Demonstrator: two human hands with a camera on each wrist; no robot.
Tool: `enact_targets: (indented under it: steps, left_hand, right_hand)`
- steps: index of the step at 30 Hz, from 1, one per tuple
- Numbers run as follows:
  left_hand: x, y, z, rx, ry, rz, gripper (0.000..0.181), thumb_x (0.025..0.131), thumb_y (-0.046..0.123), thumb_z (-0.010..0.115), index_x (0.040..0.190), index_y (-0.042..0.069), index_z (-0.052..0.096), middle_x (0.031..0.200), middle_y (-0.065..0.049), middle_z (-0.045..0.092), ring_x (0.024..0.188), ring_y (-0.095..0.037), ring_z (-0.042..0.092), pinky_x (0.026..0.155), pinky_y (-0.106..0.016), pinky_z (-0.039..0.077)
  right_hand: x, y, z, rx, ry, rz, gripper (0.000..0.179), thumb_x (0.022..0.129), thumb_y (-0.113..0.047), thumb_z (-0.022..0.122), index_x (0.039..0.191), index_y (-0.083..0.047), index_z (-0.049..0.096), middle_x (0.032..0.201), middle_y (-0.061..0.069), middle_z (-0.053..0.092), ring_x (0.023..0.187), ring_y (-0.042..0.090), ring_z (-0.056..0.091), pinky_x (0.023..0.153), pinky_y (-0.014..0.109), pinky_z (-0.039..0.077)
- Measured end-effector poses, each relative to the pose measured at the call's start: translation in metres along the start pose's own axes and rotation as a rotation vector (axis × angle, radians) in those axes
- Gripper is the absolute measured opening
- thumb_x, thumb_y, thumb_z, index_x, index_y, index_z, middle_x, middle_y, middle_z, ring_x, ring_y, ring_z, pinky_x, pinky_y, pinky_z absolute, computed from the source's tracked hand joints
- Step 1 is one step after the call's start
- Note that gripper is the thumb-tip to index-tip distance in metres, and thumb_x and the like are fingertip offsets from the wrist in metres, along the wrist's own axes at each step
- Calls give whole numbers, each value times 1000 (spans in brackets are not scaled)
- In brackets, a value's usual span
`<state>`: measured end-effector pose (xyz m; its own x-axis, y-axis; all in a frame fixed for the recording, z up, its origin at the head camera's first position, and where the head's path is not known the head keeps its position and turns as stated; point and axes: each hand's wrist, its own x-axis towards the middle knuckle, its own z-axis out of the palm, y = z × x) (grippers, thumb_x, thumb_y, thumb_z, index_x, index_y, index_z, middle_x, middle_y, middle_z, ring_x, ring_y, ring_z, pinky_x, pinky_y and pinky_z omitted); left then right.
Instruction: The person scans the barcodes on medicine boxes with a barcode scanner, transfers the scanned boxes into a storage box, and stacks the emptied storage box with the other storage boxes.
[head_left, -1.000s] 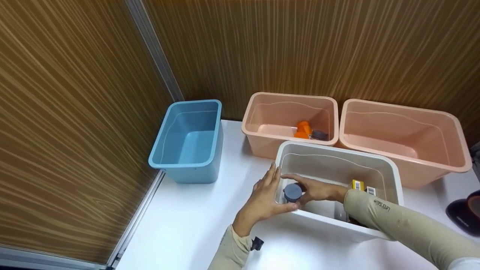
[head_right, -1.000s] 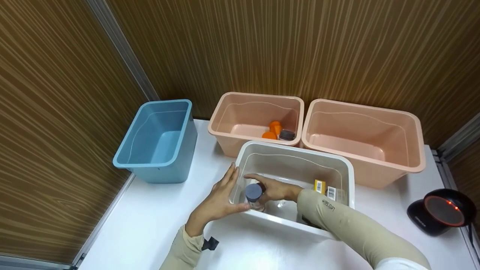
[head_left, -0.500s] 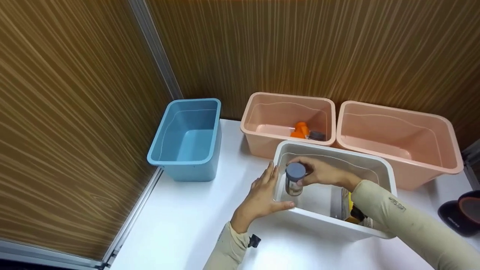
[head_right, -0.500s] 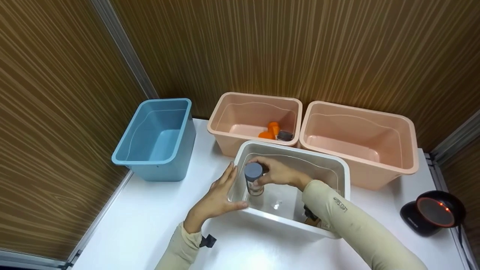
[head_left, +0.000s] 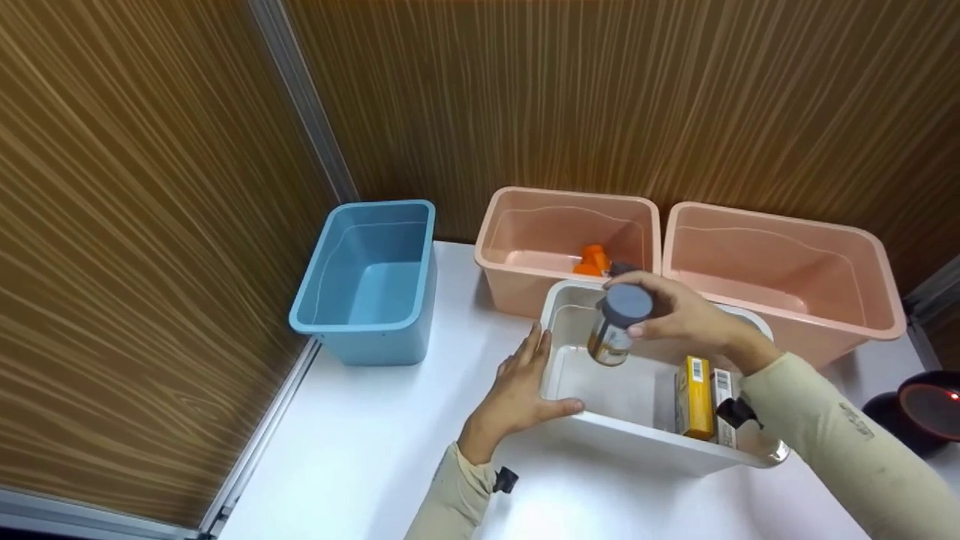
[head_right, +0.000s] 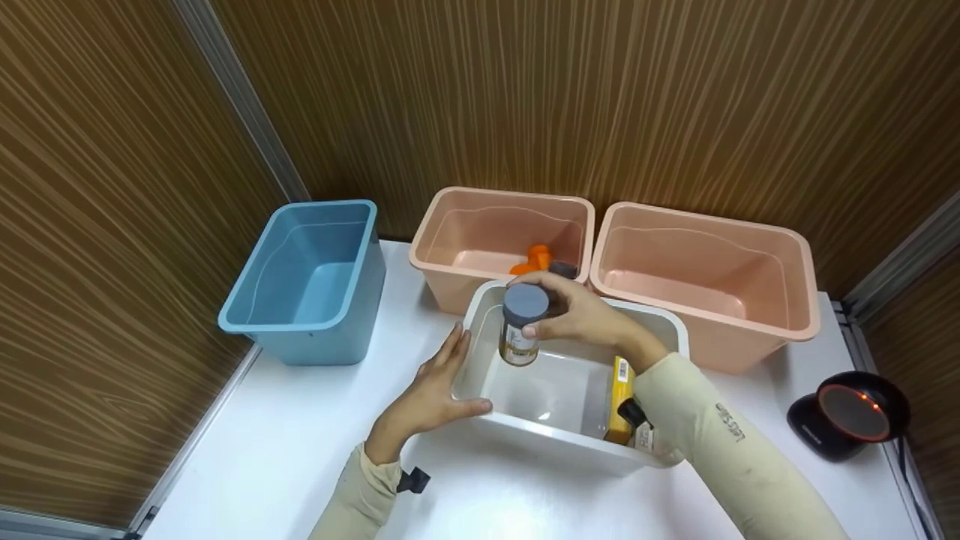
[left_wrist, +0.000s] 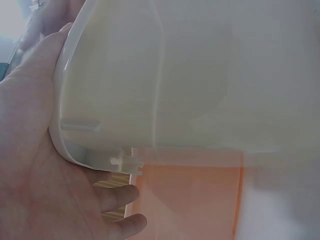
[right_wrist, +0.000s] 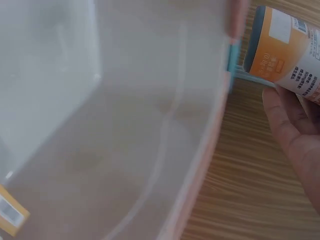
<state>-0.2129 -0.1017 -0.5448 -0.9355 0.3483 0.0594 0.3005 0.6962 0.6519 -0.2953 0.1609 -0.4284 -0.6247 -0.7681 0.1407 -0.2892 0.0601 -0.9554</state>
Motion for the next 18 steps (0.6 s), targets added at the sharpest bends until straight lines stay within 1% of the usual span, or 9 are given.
enact_targets:
  steps: [3, 6, 9, 11, 14, 16, 18]
  left_hand:
    - [0, 1, -1, -8, 0, -1, 119, 68, 80, 57, 153, 15, 5, 157, 0, -10, 140, -25, 12, 111, -42, 11]
    - [0, 0, -1, -8, 2, 2, 119, 68, 79, 57, 153, 15, 5, 157, 1, -11, 139, -26, 16, 110, -42, 12]
    - [-1, -1, 0, -9, -1, -6, 119, 68, 77, 60, 153, 15, 4, 156, 4, -13, 139, -27, 17, 110, -43, 13]
    - [-1, -1, 1, -10, 0, -9, 119, 68, 77, 61, 153, 15, 5, 156, 4, -13, 138, -29, 19, 110, -44, 14]
    - [-1, 0, 1, -14, 4, -5, 120, 67, 79, 59, 153, 16, 5, 156, 6, -13, 138, -29, 20, 110, -44, 15]
    - [0, -1, 2, -18, 9, 0, 120, 66, 80, 57, 153, 16, 5, 156, 6, -13, 137, -29, 21, 109, -44, 16]
    - [0, -1, 2, -23, 12, 6, 120, 67, 80, 57, 153, 15, 5, 156, 5, -13, 139, -29, 18, 110, -44, 15]
  right_hand:
    - [-11, -16, -8, 7, 13, -83, 60, 81, 13, 62, 136, 3, 39, 124, 27, 53, 110, 33, 53, 91, 37, 45]
    - [-24, -28, -14, 72, 7, -198, 60, 79, 21, 52, 135, 9, 35, 124, 32, 50, 111, 35, 53, 91, 38, 45]
    - [-39, -41, -19, 183, -15, -307, 60, 78, 25, 44, 136, 15, 29, 127, 34, 47, 114, 37, 51, 92, 40, 45]
    - [-50, -50, -21, 259, -28, -383, 59, 80, 25, 42, 136, 17, 25, 129, 36, 44, 117, 39, 49, 94, 41, 44]
    - [-64, -62, -22, 381, -42, -490, 57, 83, 23, 40, 136, 19, 19, 130, 40, 40, 120, 43, 45, 97, 42, 41]
    - [-74, -67, -23, 449, -38, -539, 56, 84, 22, 36, 136, 20, 16, 130, 42, 38, 122, 46, 42, 98, 43, 39]
    - [-85, -68, -25, 496, -17, -567, 53, 83, 21, 32, 134, 20, 16, 129, 44, 38, 122, 48, 41, 99, 44, 38]
